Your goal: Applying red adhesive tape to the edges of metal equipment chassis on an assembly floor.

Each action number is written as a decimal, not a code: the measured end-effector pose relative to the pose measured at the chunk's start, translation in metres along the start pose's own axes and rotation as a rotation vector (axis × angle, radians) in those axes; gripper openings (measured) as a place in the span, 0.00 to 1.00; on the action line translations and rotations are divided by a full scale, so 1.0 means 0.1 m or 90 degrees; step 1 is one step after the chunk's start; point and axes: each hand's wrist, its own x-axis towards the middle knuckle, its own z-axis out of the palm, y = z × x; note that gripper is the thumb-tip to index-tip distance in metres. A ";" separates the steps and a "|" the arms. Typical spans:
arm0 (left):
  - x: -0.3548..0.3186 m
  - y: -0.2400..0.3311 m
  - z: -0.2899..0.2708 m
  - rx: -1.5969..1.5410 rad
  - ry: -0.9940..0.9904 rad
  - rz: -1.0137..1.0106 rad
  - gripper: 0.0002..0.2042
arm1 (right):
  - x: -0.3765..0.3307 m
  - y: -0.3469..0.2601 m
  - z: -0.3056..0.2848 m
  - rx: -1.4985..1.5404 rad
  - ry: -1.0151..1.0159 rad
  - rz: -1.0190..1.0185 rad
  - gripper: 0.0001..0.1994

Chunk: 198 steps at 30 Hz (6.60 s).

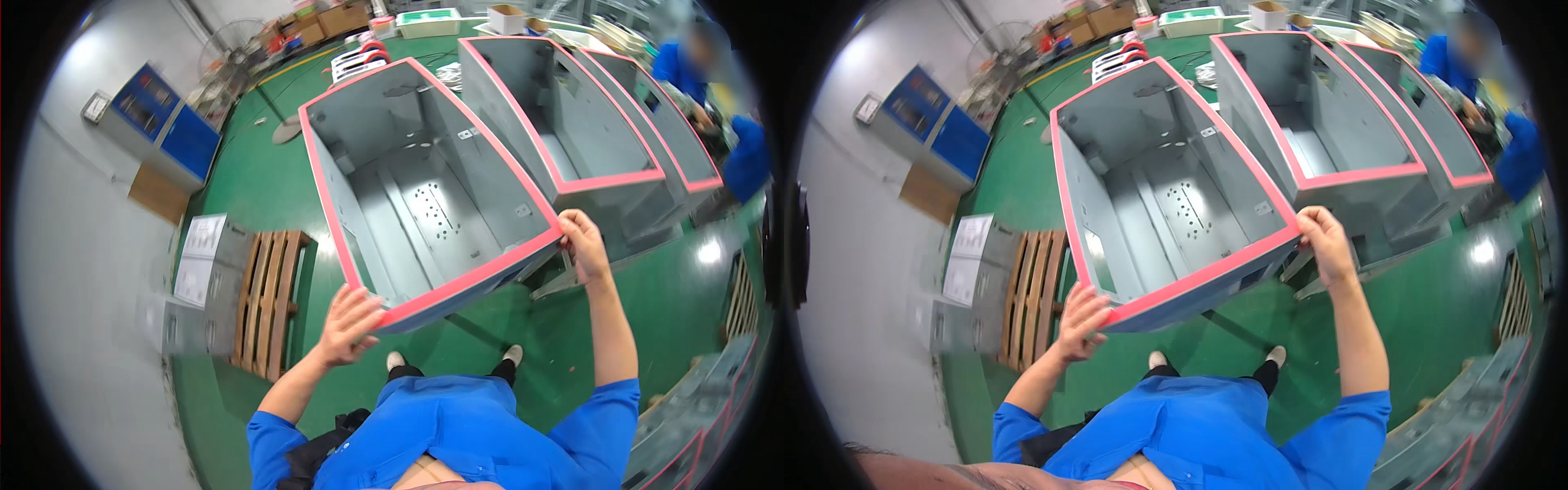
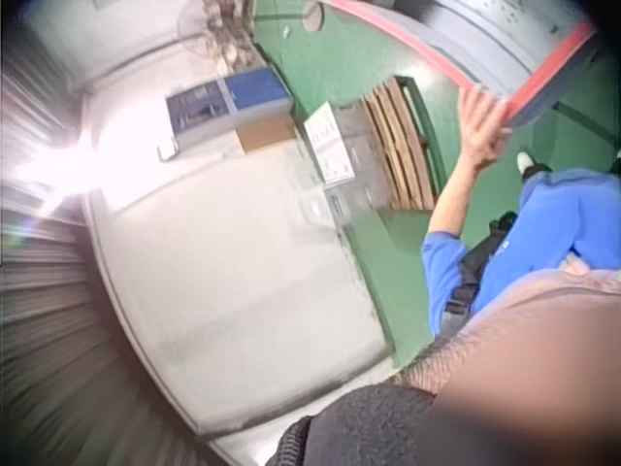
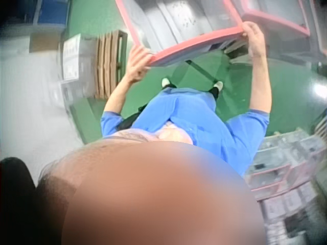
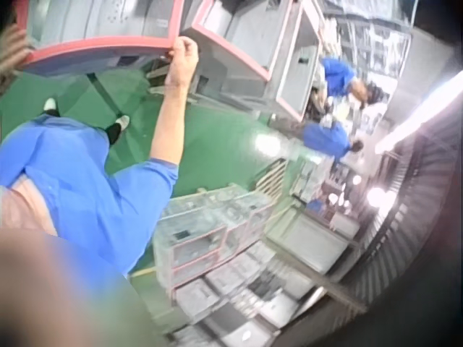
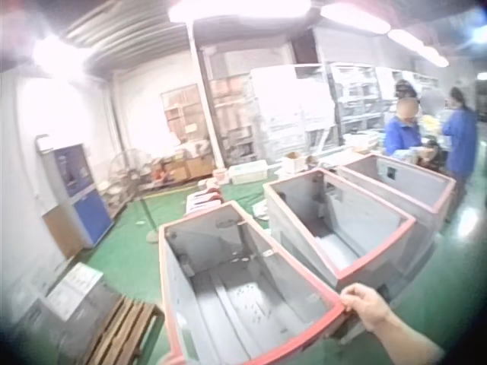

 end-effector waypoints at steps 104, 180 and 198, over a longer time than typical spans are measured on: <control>0.52 -0.96 -0.08 -0.217 -0.283 0.783 0.23 | -0.84 0.17 1.64 -0.939 0.341 -0.342 0.27; 2.39 -4.56 -0.45 -0.202 -0.024 0.262 0.24 | -0.45 0.84 4.28 -1.120 0.946 0.184 0.22; 2.37 -4.52 -0.51 -0.208 -0.028 0.236 0.23 | -0.35 0.85 4.17 -1.069 1.070 0.167 0.28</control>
